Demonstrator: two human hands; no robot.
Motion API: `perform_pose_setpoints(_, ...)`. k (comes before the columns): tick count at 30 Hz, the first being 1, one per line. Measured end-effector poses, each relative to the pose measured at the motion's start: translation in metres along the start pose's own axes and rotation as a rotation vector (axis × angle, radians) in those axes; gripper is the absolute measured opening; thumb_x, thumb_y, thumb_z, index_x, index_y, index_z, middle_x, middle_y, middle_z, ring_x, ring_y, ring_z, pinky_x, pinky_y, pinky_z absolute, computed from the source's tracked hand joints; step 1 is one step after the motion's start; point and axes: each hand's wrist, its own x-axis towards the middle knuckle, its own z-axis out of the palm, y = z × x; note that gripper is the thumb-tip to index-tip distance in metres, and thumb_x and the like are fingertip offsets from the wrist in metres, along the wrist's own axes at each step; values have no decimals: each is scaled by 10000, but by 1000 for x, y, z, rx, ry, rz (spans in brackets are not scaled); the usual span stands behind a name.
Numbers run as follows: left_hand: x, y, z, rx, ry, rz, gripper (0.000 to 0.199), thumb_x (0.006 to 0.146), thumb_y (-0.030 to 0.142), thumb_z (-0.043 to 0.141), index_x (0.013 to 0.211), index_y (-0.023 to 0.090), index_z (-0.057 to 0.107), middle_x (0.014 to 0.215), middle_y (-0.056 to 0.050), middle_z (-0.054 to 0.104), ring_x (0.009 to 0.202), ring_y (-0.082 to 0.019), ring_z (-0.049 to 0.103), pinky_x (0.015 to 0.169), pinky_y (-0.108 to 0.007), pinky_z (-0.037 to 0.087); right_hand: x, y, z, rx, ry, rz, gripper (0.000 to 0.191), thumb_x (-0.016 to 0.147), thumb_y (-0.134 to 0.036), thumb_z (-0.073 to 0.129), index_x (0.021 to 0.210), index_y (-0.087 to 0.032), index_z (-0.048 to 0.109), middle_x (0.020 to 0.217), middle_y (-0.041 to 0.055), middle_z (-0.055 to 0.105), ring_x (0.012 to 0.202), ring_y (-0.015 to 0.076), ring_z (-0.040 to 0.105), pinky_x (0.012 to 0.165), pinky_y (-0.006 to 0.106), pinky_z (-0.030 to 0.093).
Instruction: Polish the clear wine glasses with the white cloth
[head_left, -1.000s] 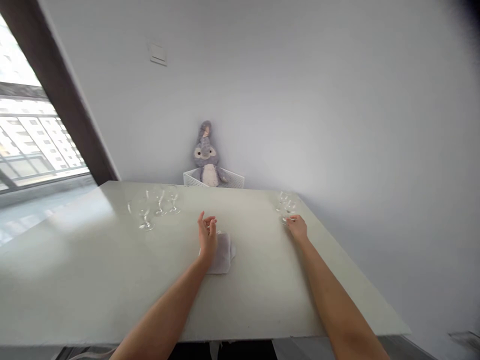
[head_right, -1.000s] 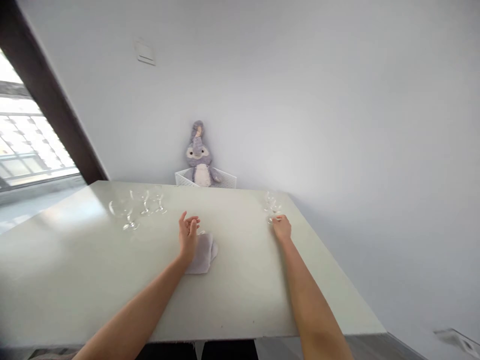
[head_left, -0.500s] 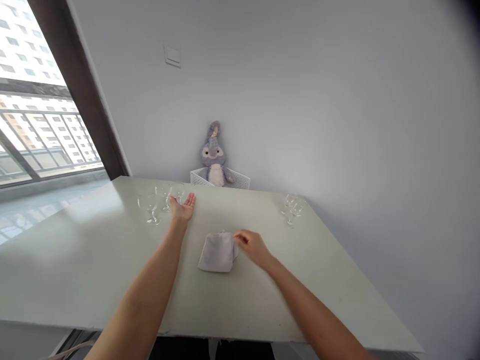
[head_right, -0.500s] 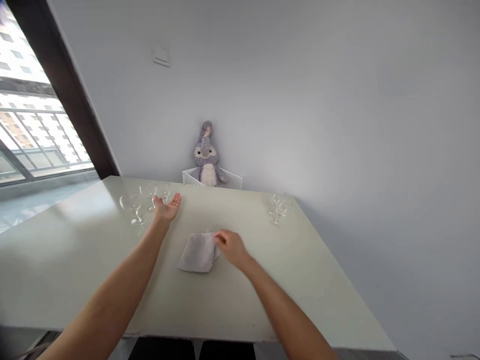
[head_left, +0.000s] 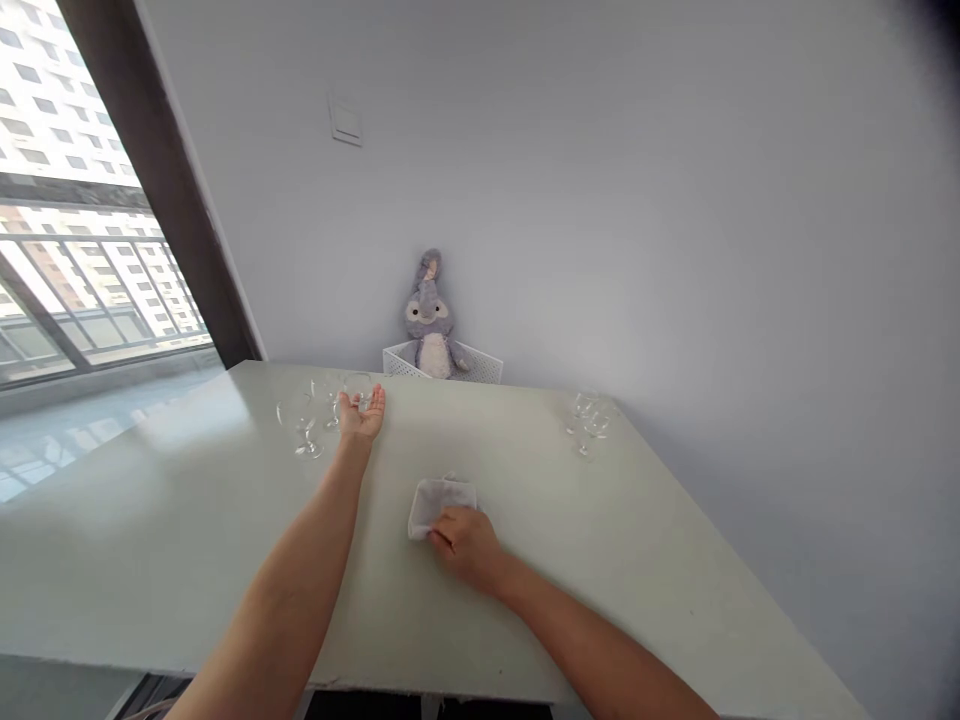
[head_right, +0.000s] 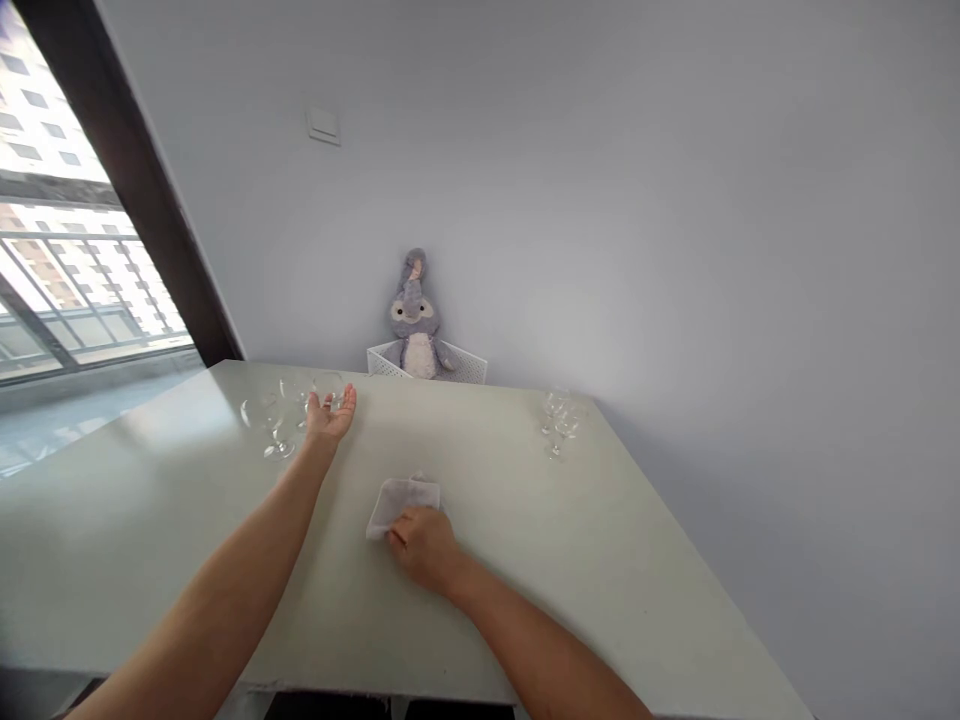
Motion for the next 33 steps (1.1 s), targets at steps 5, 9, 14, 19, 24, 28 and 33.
perform_pose_setpoints(5,-31,-28,-1,110,-115,-104,160,826,315,492,867,170,437,972,-127,551,942,-209,596,705,-303,535,9,21,-31,977,411,494,238,770,-383,530,659,-180,587,600,-4,562,569,144,520,512,258,399)
perform_pose_setpoints(9,-72,-58,2,321,-379,-122,176,786,252,560,920,195,461,894,-75,612,939,-207,605,781,-325,500,10,36,-68,1501,705,673,258,750,-415,543,857,-191,612,799,36,647,697,185,588,556,294,463)
perform_pose_setpoints(14,-117,-92,3,490,-604,-75,344,750,293,609,1047,240,444,941,-40,619,957,-204,595,858,-370,446,9,37,-79,1567,885,640,192,726,-377,595,836,-220,608,773,-3,637,693,149,582,605,267,488)
perform_pose_setpoints(19,-137,-110,-7,654,-674,-132,458,718,323,632,1130,223,458,954,-48,594,844,-170,603,767,-314,479,10,12,-65,1357,565,463,265,780,-401,539,929,-191,606,749,5,590,597,108,527,512,220,451)
perform_pose_setpoints(24,-142,-111,-17,833,-650,-143,534,747,391,574,1225,236,394,818,-11,577,496,-74,501,465,-209,431,8,-1,-58,1164,277,316,480,769,-359,570,1213,-238,433,780,-10,584,609,103,544,601,259,487)
perform_pose_setpoints(28,-143,-110,-21,1048,-695,-38,547,734,398,585,1221,217,413,820,-23,576,574,-103,524,519,-220,447,4,13,-48,1128,258,384,452,698,-351,654,1097,-200,508,686,-23,599,552,108,571,537,241,495)
perform_pose_setpoints(33,-142,-107,-23,1353,-888,101,540,729,327,596,1235,241,427,1052,-67,515,867,-173,541,741,-314,480,3,39,-46,1470,171,558,432,769,-527,504,884,-117,583,617,27,623,447,129,580,387,228,465)
